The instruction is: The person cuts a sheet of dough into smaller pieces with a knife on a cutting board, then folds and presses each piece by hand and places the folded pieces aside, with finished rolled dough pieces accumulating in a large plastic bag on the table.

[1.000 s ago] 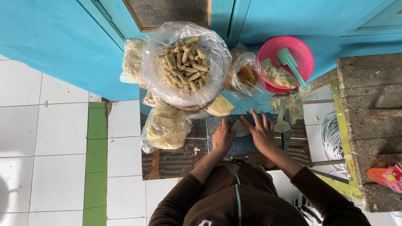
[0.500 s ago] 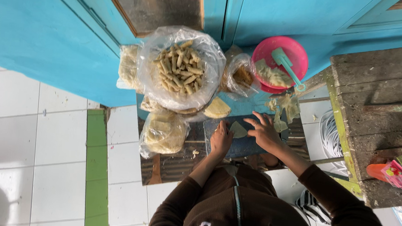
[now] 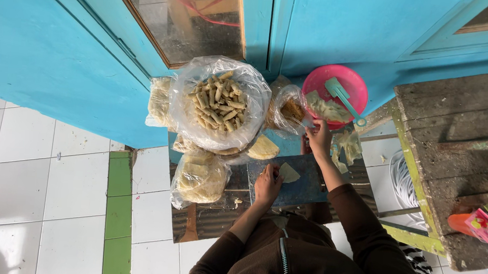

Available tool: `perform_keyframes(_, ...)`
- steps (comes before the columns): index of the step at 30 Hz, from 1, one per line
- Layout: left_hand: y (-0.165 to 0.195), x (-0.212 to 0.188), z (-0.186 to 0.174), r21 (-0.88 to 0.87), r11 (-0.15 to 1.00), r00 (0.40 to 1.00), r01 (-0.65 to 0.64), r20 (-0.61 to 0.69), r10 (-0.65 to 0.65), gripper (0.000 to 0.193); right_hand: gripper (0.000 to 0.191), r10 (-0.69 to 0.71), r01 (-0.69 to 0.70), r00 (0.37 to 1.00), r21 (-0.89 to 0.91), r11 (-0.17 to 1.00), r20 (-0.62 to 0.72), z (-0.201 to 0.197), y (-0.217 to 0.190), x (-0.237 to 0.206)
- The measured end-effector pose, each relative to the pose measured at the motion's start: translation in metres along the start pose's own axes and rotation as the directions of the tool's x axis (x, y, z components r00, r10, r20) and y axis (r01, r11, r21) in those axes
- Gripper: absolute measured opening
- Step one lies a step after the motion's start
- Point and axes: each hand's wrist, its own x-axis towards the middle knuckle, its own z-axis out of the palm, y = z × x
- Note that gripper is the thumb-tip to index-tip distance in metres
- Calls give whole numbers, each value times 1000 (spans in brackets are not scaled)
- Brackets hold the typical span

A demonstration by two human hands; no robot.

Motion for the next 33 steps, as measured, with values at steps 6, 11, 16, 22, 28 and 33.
perform_keyframes(6,0,1,-4,-18,1000,1000,9,14,-9,34,22,-161,161,986,-23,987,-50,-7,0,-8)
perform_keyframes(11,2,1,-2,14,999,999,-46,-28,46,33,13,-342,340,939,-210,917,24,-10,-5,-11)
perform_keyframes(16,1,0,-2,86,976,975,-200,-79,207,31,16,-209,218,975,-133,967,75,2,-2,-9)
perform_keyframes(22,-1,-3,0,-109,994,997,16,83,-7,36,18,74,-83,995,132,988,72,0,13,-8)
perform_keyframes(28,2,-6,-1,56,993,995,-103,1,103,50,20,195,-237,970,373,897,146,-17,21,-16)
perform_keyframes(33,1,-7,-4,105,994,1000,-15,8,15,51,21,281,-374,917,372,850,282,-47,33,-60)
